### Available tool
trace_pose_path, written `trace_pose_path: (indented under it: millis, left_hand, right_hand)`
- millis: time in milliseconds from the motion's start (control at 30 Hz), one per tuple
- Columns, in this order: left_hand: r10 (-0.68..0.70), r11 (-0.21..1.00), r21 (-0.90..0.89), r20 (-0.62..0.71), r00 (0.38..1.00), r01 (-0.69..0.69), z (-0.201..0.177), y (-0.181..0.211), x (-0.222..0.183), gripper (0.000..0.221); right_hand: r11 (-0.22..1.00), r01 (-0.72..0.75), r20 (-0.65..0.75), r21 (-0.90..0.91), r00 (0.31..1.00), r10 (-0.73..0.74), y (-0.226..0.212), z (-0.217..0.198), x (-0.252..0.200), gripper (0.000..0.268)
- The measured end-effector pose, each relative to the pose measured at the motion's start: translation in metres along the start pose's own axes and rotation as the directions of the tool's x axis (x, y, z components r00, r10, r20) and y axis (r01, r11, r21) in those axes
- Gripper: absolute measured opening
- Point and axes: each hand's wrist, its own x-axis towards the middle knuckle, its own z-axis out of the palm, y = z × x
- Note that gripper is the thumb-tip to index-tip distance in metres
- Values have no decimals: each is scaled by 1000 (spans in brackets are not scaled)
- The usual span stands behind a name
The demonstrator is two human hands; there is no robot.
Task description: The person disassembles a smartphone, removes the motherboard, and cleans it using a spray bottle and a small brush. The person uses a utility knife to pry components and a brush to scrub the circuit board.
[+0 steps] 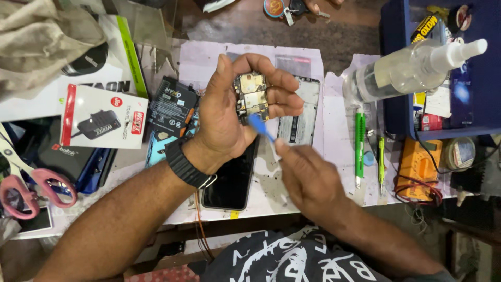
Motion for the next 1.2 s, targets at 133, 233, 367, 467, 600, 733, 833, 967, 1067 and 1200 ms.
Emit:
trace_pose_path:
  millis: [133,233,367,467,600,733,833,967,1067,1200]
  left_hand:
    - [-19,1000,5,25,1000,19,-1,3,0,63]
    - [-14,1000,18,45,999,13,0,4,1,62]
    - [-24,999,37,44,999,23,1,4,1,64]
    - [-36,998,58,60,998,33,2,8,1,67]
    - [-88,992,99,103,991,78,2,7,1,75]
    - [-179,980,113,122,976,166,0,8,4,80]
    - [-174,978,131,90,981,162,0,5,5,80]
    - [-216,969,140,67,974,205,1,6,6,80]
    - [-253,954,188,79,964,235,3,8,8,84]
    - [-328,927,216,74,942,306,6,10,8,89]
  right_hand:
    - [999,47,29,3,998,-47,4,0,2,61]
    - [1000,25,9,-7,1000,-25,7,-1,0,63]
    - [999,31,45,-42,999,-29,11,-4,-2,61]
    - [995,33,59,-90,998,-28,14,-8,5,59]
    - [990,58,6,-130,998,-58,12,-19,9,49]
    - [969,69,116,-238,992,-42,8,-22,13,47]
    - [978,-20,-26,-206,1000,15,12,-30,17,42]
    - [937,133,122,-322,988,-98,14,-38,21,41]
    - [920,100,194,-380,981,-26,18,-45,26,39]
    - [889,134,247,-439,969,-24,18,-57,31,41]
